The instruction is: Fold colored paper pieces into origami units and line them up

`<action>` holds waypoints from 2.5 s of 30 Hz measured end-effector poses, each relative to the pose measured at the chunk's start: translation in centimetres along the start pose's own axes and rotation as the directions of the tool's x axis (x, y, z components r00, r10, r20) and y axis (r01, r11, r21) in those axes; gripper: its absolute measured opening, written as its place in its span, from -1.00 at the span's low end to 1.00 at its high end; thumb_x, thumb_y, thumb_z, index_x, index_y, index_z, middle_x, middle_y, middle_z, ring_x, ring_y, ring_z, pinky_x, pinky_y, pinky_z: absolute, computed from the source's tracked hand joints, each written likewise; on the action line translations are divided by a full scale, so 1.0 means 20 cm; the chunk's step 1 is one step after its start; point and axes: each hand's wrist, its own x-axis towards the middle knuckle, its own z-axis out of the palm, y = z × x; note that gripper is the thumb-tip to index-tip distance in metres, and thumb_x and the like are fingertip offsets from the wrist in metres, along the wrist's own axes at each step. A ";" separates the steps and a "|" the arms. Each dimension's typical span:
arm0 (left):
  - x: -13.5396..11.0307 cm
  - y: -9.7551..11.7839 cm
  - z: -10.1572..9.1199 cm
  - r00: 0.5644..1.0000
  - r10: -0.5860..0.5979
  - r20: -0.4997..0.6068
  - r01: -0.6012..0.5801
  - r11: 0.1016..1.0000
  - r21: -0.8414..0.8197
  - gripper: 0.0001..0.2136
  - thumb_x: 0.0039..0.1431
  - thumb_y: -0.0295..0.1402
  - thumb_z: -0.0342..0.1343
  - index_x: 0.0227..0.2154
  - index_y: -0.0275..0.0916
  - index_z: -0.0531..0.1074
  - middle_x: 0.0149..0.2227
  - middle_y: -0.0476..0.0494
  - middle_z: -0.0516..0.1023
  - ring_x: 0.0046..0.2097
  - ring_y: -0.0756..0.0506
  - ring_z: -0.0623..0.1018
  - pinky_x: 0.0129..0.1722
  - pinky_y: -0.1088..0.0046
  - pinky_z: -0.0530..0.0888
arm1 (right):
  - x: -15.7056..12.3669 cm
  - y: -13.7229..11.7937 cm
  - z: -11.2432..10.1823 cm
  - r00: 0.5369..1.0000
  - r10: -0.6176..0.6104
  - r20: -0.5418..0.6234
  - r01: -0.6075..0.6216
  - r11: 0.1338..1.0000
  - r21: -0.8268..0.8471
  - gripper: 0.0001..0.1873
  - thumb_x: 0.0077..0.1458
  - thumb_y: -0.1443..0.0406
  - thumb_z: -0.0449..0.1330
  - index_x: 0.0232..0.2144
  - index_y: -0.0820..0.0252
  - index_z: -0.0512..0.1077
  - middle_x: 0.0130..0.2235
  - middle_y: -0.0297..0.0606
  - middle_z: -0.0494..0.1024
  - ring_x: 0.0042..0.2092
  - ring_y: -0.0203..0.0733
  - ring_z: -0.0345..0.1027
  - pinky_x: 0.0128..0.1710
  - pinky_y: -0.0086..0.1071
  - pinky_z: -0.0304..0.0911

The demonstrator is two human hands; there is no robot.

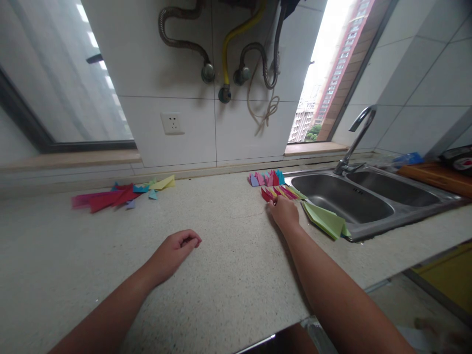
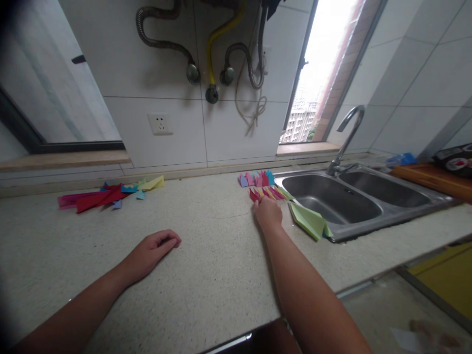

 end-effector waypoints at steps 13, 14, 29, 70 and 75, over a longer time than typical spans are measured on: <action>0.00 0.02 0.00 1.000 -0.013 -0.011 0.013 1.000 0.015 -0.74 0.22 -0.17 -0.03 -0.34 -0.20 0.47 -0.31 -0.10 0.56 -0.20 -0.14 0.50 -0.15 0.34 0.36 | 0.00 0.00 0.00 1.000 0.000 -0.007 0.000 1.000 0.008 -0.65 0.19 0.09 0.08 -0.24 0.20 0.53 -0.21 -0.05 0.59 -0.14 0.00 0.48 -0.18 -0.26 0.29; 0.00 0.02 0.00 1.000 -0.013 -0.012 0.013 1.000 0.017 -0.74 0.22 -0.17 -0.03 -0.34 -0.21 0.47 -0.31 -0.10 0.56 -0.20 -0.14 0.50 -0.16 0.34 0.36 | 0.00 0.00 0.00 1.000 0.004 -0.005 -0.004 1.000 0.015 -0.65 0.19 0.09 0.08 -0.23 0.20 0.53 -0.20 -0.04 0.59 -0.13 -0.01 0.47 -0.18 -0.27 0.29; 0.00 0.04 0.00 1.000 -0.007 -0.008 0.007 1.000 0.028 -0.76 0.22 -0.19 -0.04 -0.36 -0.21 0.45 -0.33 -0.09 0.53 -0.22 -0.14 0.48 -0.17 0.34 0.36 | 0.00 0.01 0.01 1.000 0.004 -0.009 -0.003 0.999 0.036 -0.68 0.18 0.11 0.08 -0.25 0.18 0.52 -0.20 -0.07 0.60 -0.14 -0.02 0.47 -0.19 -0.28 0.27; 0.01 0.01 0.00 0.999 0.048 -0.024 -0.050 0.995 -0.089 -0.81 0.21 -0.29 0.02 -0.36 -0.23 0.49 -0.34 -0.06 0.54 -0.23 -0.10 0.47 -0.19 0.41 0.33 | -0.49 -0.78 -0.09 0.510 -0.856 0.082 0.766 0.496 0.409 -0.81 0.22 0.26 0.07 -0.28 0.18 0.47 -0.29 -0.23 0.58 -0.29 -0.24 0.39 -0.33 -0.41 0.05; 0.02 0.00 0.00 0.998 0.029 -0.054 -0.033 0.997 -0.076 -0.83 0.20 -0.31 0.03 -0.36 -0.23 0.50 -0.33 -0.07 0.55 -0.24 -0.09 0.49 -0.18 0.41 0.35 | -0.41 -0.73 0.05 0.521 -0.853 0.014 0.730 0.454 0.511 -0.85 0.19 0.31 0.09 -0.30 0.20 0.47 -0.34 -0.24 0.55 -0.28 -0.24 0.35 -0.28 -0.41 0.11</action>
